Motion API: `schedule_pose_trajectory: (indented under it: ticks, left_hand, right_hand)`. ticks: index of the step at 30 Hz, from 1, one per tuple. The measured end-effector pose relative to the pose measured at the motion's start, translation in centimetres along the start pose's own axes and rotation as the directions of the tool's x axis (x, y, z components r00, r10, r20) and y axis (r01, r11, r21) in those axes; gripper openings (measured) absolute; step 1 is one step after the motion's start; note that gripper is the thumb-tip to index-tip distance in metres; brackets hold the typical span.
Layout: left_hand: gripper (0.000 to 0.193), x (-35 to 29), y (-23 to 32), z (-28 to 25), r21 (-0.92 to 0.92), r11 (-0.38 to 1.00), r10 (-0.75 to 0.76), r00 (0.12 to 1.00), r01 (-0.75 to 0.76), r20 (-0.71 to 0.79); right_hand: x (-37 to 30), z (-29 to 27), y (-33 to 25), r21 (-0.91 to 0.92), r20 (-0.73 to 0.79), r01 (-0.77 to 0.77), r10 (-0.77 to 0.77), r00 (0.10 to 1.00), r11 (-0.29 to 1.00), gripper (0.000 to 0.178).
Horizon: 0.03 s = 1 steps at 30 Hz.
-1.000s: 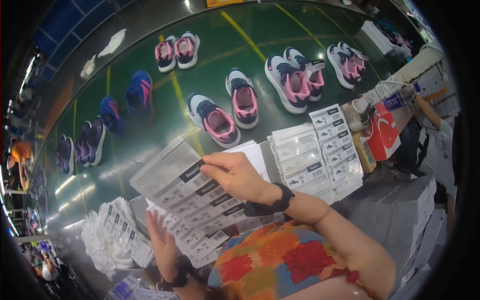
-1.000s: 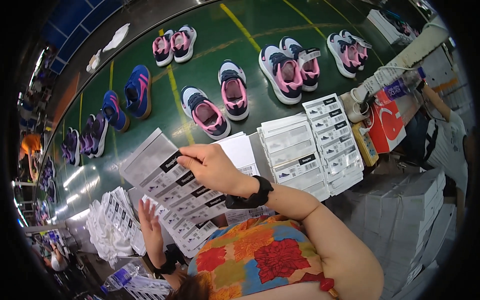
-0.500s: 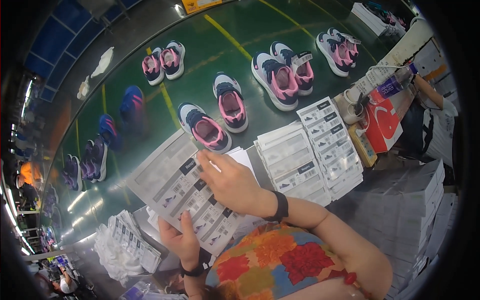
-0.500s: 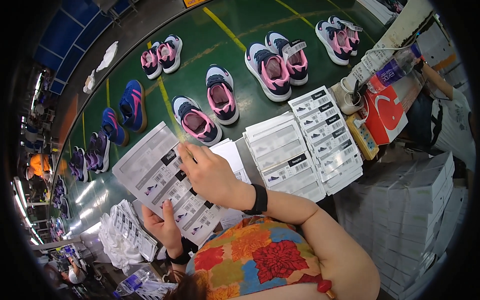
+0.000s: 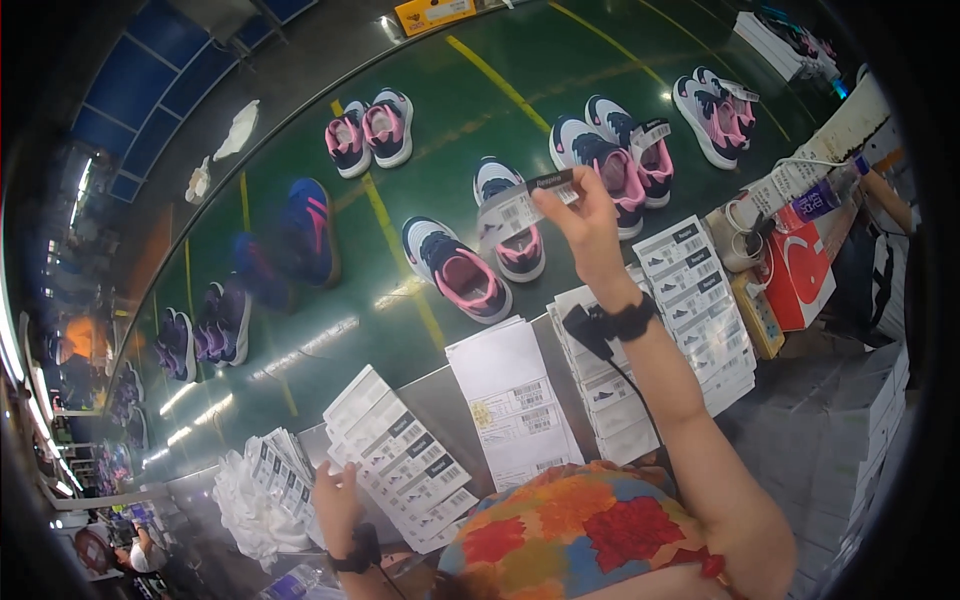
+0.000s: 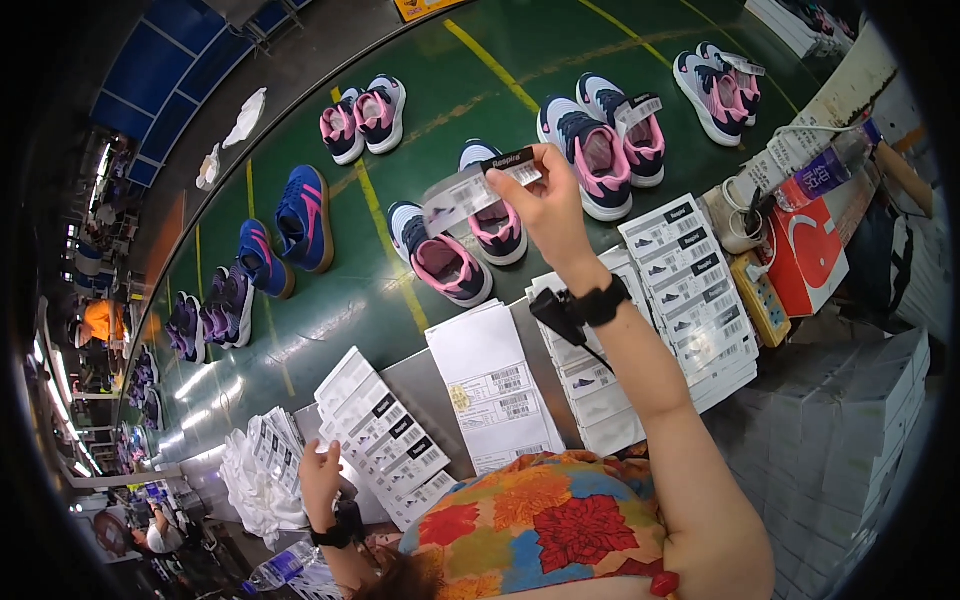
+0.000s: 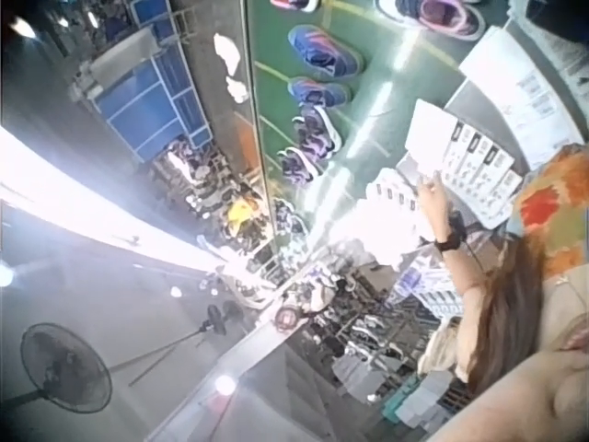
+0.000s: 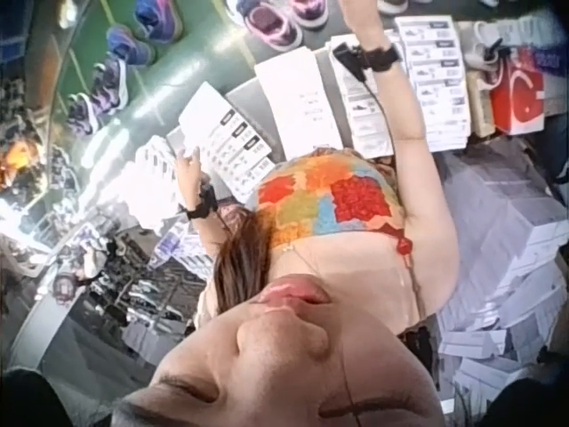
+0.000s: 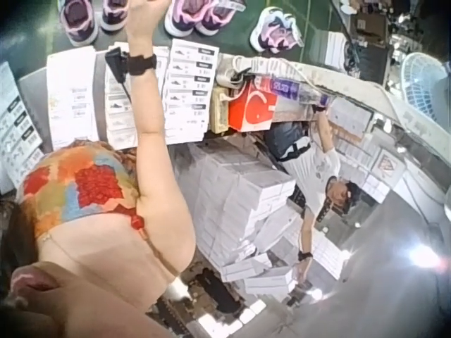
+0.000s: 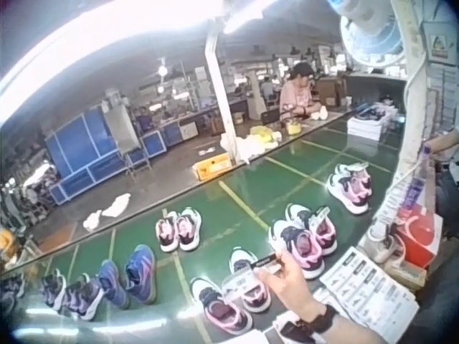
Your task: Inspecting manufactured shoes and matching them with product labels and barcodes.
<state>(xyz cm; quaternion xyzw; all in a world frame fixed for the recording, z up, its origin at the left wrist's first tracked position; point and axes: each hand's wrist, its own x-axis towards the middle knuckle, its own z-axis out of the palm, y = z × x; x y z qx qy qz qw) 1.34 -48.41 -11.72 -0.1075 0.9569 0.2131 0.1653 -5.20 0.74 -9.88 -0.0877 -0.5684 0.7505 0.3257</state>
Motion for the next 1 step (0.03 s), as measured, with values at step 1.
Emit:
schedule_pose_trajectory:
  ticks: [1]
  left_hand:
    - [0.057,0.45,-0.34,-1.43,0.213,0.972,0.123,0.989,-0.103,-0.086]
  right_hand:
    - [1.29,0.22,1.51,-0.142,0.034,-0.020,0.025,0.999,0.990,0.028]
